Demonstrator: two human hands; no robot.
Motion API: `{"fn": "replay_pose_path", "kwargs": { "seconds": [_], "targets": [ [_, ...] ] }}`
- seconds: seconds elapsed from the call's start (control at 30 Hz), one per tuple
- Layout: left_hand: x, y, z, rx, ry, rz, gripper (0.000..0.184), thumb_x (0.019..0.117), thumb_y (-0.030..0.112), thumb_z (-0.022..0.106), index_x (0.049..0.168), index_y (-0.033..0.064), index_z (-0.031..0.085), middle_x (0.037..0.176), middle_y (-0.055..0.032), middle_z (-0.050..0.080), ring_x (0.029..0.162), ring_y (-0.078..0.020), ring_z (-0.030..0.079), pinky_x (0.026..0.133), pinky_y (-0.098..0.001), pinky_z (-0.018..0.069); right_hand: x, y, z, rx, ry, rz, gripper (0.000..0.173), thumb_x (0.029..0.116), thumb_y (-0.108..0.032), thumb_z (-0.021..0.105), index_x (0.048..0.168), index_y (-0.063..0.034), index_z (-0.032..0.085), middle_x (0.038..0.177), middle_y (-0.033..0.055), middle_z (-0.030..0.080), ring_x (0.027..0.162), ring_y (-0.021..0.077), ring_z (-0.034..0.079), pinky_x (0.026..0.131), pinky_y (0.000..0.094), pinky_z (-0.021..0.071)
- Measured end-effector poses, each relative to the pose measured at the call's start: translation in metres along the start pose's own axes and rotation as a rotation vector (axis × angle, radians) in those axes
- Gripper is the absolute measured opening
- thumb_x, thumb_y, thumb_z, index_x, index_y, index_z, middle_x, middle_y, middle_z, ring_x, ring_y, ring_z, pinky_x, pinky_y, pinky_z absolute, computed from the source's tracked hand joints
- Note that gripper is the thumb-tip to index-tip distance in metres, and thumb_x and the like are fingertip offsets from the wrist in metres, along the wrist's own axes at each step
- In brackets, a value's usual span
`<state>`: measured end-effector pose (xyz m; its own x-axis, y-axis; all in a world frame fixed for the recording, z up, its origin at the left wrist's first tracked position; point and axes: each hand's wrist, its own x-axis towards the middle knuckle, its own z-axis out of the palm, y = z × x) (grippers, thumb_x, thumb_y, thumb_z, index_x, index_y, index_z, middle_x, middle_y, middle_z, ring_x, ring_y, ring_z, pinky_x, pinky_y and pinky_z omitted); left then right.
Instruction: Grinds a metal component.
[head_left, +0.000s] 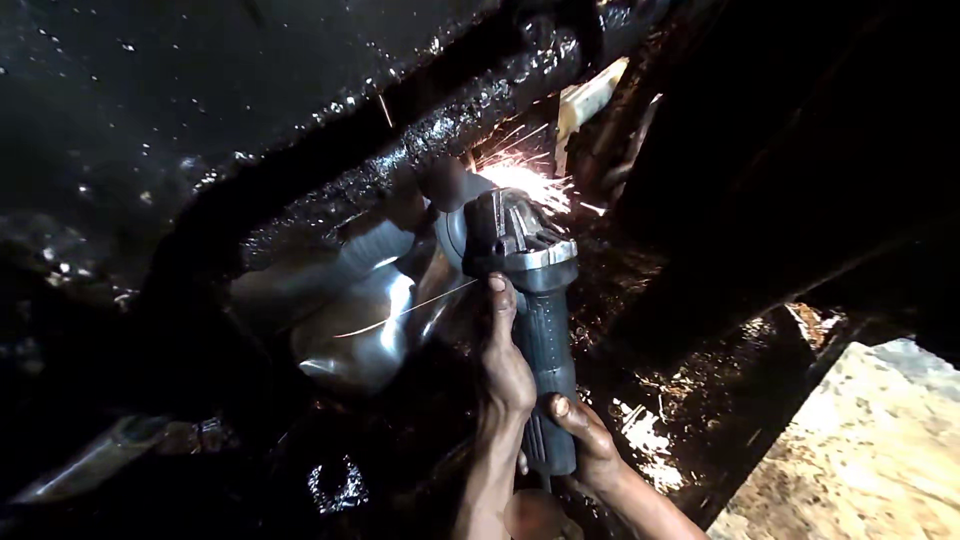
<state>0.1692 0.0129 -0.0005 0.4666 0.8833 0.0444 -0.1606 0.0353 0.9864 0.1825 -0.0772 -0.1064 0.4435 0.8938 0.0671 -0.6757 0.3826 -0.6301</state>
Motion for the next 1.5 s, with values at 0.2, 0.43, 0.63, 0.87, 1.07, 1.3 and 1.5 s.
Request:
{"fn": "replay_pose_path", "kwargs": {
  "seconds": [0.2, 0.43, 0.63, 0.87, 1.07, 1.3, 1.5],
  "targets": [
    [0.002, -0.008, 0.003, 0.03, 0.011, -0.062, 0.049, 0.1054, 0.056, 0.041, 0.13, 0.0198, 0.064, 0.126, 0.008, 0.064, 0.121, 0.0016, 0.055, 0.106, -0.0254, 0.0436, -0.003, 0.004, -0.009, 0.036, 0.008, 0.022, 0.038, 0.089, -0.053, 0.073, 0.105, -0.018, 0.074, 0.084, 0.0023, 0.075, 0.067, 0.0122, 0.072, 0.06, 0.0306, 0.0623],
    [-0.029, -0.066, -0.037, -0.362, 0.134, -0.195, 0.057, 0.107, 0.055, 0.027, 0.122, 0.0158, 0.064, 0.102, -0.0012, 0.073, 0.091, -0.0114, 0.072, 0.079, -0.0333, 0.0611, -0.039, 0.017, -0.026, -0.671, 0.164, -0.077, 0.045, 0.0851, -0.055, 0.076, 0.108, -0.0157, 0.072, 0.09, -0.007, 0.074, 0.078, 0.0023, 0.07, 0.07, 0.0251, 0.0618],
    [-0.059, -0.124, -0.104, -0.76, 0.276, -0.239, 0.069, 0.0978, 0.068, 0.029, 0.111, 0.0091, 0.061, 0.087, -0.0069, 0.07, 0.079, -0.02, 0.07, 0.068, -0.0402, 0.0598, -0.05, 0.028, -0.016, -1.333, 0.14, 0.077, 0.074, 0.0685, -0.071, 0.079, 0.11, -0.011, 0.072, 0.088, 0.0029, 0.075, 0.08, 0.0135, 0.073, 0.072, 0.0435, 0.0617],
    [-0.05, -0.122, -0.134, -1.115, -0.039, -0.162, 0.088, 0.084, 0.085, 0.032, 0.109, 0.0076, 0.064, 0.075, -0.0072, 0.064, 0.064, -0.0237, 0.064, 0.063, -0.0414, 0.056, -0.034, 0.045, 0.013, -1.514, 0.066, 0.188, 0.072, 0.0664, -0.072, 0.077, 0.108, -0.0138, 0.072, 0.084, 0.0059, 0.074, 0.078, 0.0232, 0.073, 0.068, 0.053, 0.0585],
    [-0.05, -0.119, -0.147, -1.055, -0.028, -0.099, 0.081, 0.0853, 0.081, 0.041, 0.111, 0.0081, 0.065, 0.075, -0.0078, 0.066, 0.065, -0.0242, 0.066, 0.064, -0.0415, 0.0564, -0.03, 0.051, 0.019, -1.503, 0.006, 0.21, 0.07, 0.0686, -0.069, 0.077, 0.108, -0.0123, 0.071, 0.085, 0.0072, 0.074, 0.079, 0.025, 0.073, 0.069, 0.0534, 0.0581],
    [-0.054, -0.119, -0.15, -1.034, 0.048, -0.106, 0.089, 0.0882, 0.083, 0.025, 0.111, 0.0062, 0.063, 0.074, -0.0088, 0.066, 0.063, -0.0252, 0.065, 0.062, -0.0421, 0.0566, -0.029, 0.053, 0.019, -1.479, -0.038, 0.278, 0.069, 0.0703, -0.07, 0.075, 0.111, -0.0136, 0.071, 0.088, 0.0071, 0.074, 0.083, 0.0244, 0.073, 0.073, 0.0527, 0.0576],
    [-0.053, -0.117, -0.155, -1.008, 0.053, -0.117, 0.092, 0.0891, 0.082, 0.016, 0.112, 0.0058, 0.063, 0.073, -0.0089, 0.065, 0.063, -0.0258, 0.065, 0.061, -0.0428, 0.0561, -0.028, 0.056, 0.022, -1.473, -0.034, 0.296, 0.069, 0.0694, -0.071, 0.075, 0.109, -0.0144, 0.07, 0.087, 0.0064, 0.073, 0.083, 0.0241, 0.072, 0.073, 0.052, 0.0574]
  ]
}}
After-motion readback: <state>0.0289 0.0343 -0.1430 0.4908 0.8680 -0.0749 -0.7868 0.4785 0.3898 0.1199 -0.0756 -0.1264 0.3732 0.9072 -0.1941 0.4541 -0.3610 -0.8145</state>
